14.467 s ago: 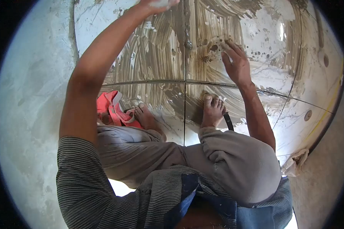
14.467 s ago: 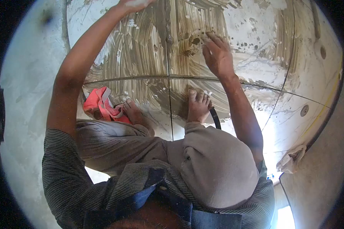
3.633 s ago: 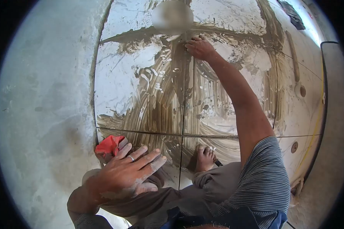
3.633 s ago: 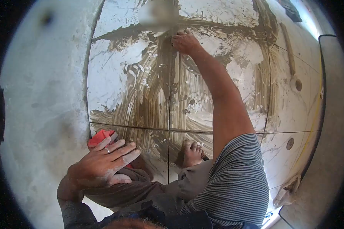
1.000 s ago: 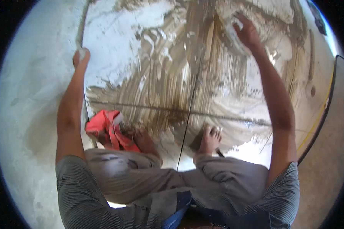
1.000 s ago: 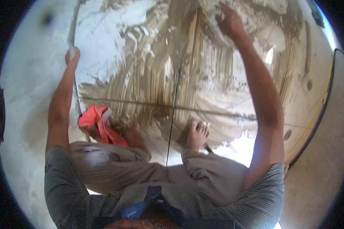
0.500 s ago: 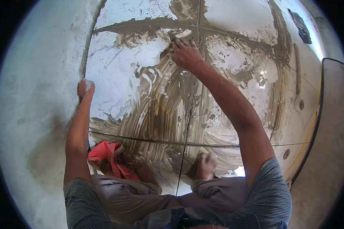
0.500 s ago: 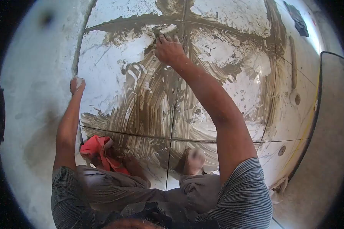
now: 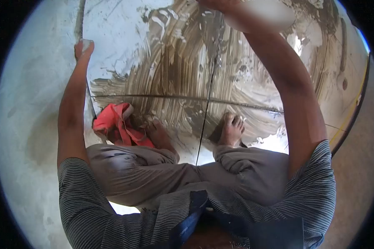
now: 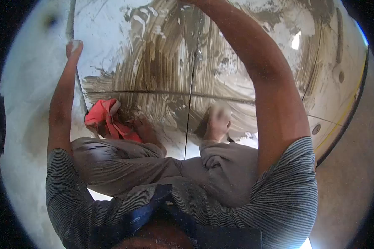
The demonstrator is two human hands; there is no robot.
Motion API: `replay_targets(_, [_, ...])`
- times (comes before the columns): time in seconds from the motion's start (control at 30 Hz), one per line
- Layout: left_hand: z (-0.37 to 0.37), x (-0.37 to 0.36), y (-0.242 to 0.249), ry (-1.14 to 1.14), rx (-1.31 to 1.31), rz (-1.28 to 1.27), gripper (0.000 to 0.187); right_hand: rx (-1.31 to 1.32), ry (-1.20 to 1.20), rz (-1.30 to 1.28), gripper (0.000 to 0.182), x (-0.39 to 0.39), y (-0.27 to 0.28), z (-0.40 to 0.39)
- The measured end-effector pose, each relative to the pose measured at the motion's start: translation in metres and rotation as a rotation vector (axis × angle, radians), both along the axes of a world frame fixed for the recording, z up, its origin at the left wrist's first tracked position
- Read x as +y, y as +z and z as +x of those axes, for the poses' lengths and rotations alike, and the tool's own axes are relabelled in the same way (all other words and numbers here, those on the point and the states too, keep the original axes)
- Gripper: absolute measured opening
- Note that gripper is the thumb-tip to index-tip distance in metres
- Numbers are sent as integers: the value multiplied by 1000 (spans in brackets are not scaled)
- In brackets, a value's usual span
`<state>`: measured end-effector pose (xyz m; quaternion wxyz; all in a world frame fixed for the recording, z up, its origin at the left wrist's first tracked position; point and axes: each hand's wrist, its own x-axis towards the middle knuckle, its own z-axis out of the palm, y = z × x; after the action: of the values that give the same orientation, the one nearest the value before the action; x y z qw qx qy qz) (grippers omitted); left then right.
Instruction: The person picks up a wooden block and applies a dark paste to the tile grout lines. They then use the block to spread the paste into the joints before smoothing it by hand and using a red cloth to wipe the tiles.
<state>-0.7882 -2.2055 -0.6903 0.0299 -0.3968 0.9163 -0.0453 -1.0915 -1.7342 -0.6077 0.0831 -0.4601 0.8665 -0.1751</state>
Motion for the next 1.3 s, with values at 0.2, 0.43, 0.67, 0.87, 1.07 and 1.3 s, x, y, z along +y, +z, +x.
replay_targets(0.2, [4, 33, 23, 36, 7, -7, 68, -50, 85, 83, 45, 49, 12, 29])
replay_targets(0.43, [0, 20, 28, 128, 130, 361, 62, 34, 57, 29, 41, 78, 26, 27])
replay_targets(0.67, [5, 19, 14, 132, 263, 172, 48, 151, 306, 201, 43, 75, 3, 45])
replay_targets(0.87, [10, 8, 8, 155, 276, 325, 49, 186, 357, 276, 57, 63, 12, 85])
replay_targets(1.07, [-6, 42, 34, 102, 48, 114, 42, -57, 595, 220, 71, 22, 23, 174])
replay_targets(1.3, [-6, 47, 38, 198, -72, 112, 41, 80, 455, -191, 76, -65, 45, 151])
